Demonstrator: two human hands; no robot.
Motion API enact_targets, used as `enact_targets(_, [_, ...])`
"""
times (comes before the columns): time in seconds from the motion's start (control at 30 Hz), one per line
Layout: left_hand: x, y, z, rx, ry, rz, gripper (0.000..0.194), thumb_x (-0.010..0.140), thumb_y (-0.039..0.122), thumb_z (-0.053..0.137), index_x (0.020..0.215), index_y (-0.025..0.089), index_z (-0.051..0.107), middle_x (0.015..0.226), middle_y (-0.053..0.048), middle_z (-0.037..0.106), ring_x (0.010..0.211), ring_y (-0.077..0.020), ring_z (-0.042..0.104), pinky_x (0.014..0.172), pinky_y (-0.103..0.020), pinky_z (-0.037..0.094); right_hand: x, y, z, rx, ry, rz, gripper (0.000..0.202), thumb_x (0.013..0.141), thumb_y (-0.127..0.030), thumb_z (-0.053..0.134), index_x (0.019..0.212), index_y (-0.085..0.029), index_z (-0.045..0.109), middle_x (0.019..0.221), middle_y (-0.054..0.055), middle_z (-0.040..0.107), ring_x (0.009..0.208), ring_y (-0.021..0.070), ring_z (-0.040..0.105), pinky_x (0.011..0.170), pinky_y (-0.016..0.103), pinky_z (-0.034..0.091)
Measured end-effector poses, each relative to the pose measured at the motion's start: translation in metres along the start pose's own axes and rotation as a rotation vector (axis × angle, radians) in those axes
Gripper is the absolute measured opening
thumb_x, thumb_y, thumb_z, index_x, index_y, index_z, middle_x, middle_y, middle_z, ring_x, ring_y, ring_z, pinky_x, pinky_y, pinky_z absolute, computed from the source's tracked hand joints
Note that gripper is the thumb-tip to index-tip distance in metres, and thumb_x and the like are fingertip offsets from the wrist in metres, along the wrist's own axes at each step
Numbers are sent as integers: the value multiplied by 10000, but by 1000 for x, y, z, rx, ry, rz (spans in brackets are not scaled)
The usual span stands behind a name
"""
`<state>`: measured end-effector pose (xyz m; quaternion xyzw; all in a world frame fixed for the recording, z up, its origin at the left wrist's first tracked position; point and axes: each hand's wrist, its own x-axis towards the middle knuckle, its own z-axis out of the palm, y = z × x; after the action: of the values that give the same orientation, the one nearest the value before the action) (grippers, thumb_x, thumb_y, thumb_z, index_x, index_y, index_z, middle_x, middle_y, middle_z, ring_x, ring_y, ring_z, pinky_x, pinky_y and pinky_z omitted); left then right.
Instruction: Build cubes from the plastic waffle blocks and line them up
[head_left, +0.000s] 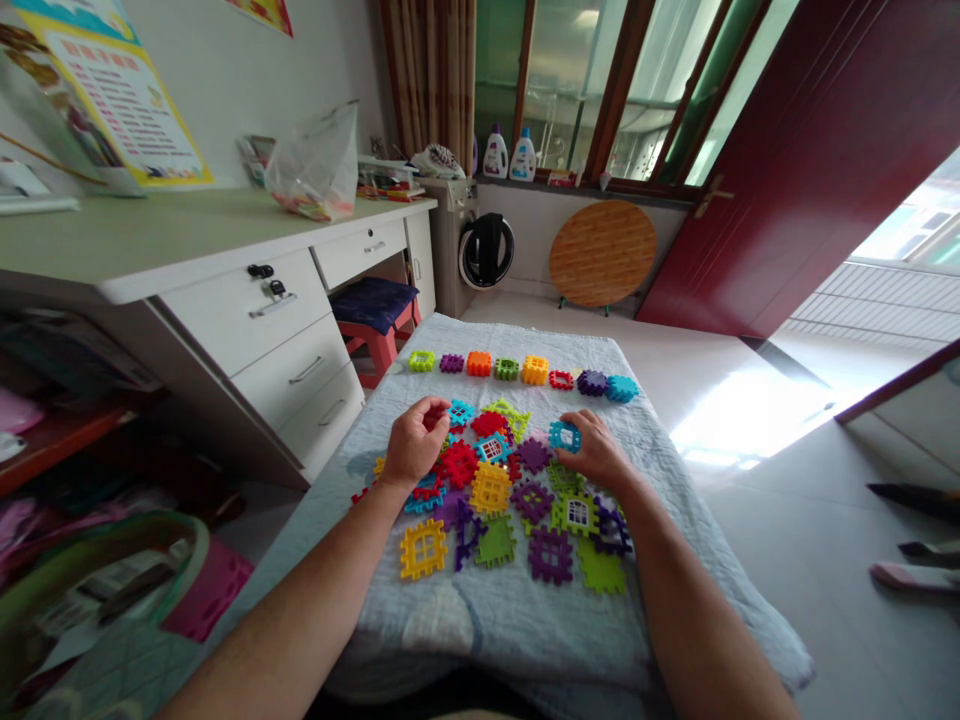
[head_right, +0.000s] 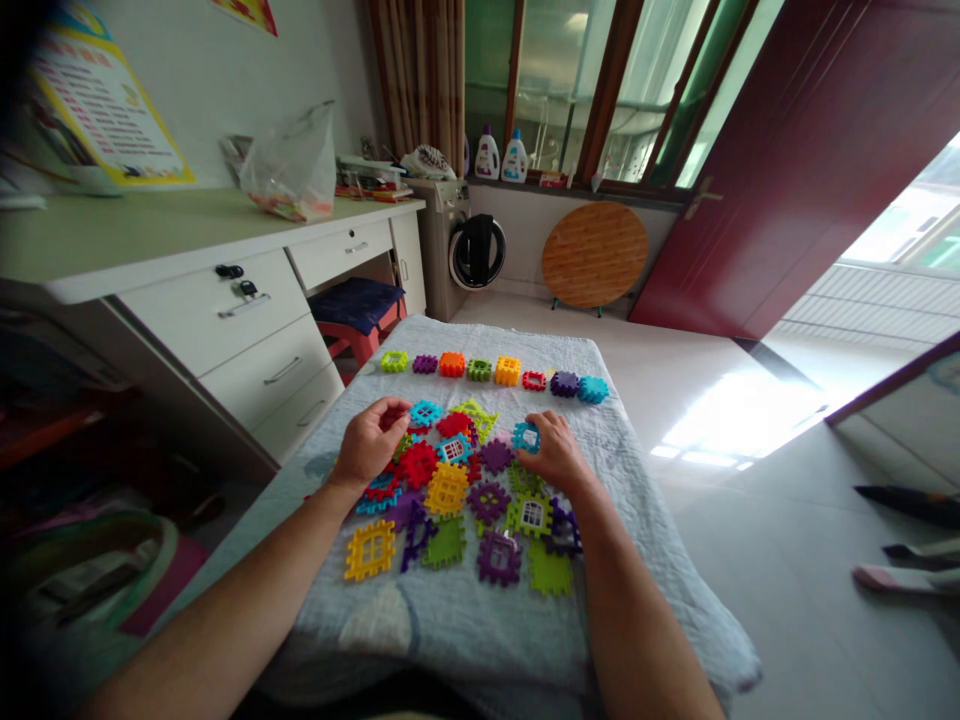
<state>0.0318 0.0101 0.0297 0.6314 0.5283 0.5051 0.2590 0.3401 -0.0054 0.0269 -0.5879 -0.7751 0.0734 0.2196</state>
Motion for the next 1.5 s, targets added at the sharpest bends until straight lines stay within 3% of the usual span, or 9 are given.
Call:
enact_targets(0.67, [-1, 4, -2, -17, 9, -2, 192, 792, 285, 569, 915, 159, 646, 791, -30, 687, 694, -147, 643, 691, -244, 520, 1, 4, 2, 11, 28, 54, 422, 663, -296, 647, 1069, -192, 593, 1011, 74, 549, 1005, 258, 523, 936, 396, 410])
enact_targets(0.9, [-1, 7, -1, -5, 2, 0, 180, 786, 279, 562, 897, 167, 647, 772, -24, 688, 675, -144, 637, 687, -239, 521, 10, 3, -9, -7, 62, 48, 428, 675, -302, 639, 1086, -190, 594, 1026, 88, 555, 987, 264, 518, 903, 394, 415])
enact_targets(1.2, [-2, 8, 0, -22, -10, -5, 184, 786, 277, 562, 902, 162, 647, 760, -21, 678, 668, -142, 634, 664, -233, 514, 14, 2, -14, -71, -11, 22, 457, 673, -291, 621, 1112, -169, 594, 1057, 104, 551, 1025, 278, 500, 895, 390, 405])
enact_targets(1.37, [-2, 7, -1, -13, -12, 4, 185, 787, 289, 564, 900, 167, 646, 768, -23, 684, 682, -147, 637, 686, -240, 519, 15, 20, -22, -132, -29, 37, 451, 650, -294, 632, 1089, -189, 609, 1054, 98, 558, 1008, 279, 500, 890, 396, 400])
enact_targets(1.5, [-2, 5, -1, 0, -15, 14, 182, 792, 289, 562, 900, 172, 650, 774, -23, 687, 690, -149, 643, 697, -239, 519, 19, 57, -38, -161, 1, 101, 484, 654, -313, 623, 1121, -185, 609, 1067, 104, 559, 1003, 279, 506, 889, 396, 402])
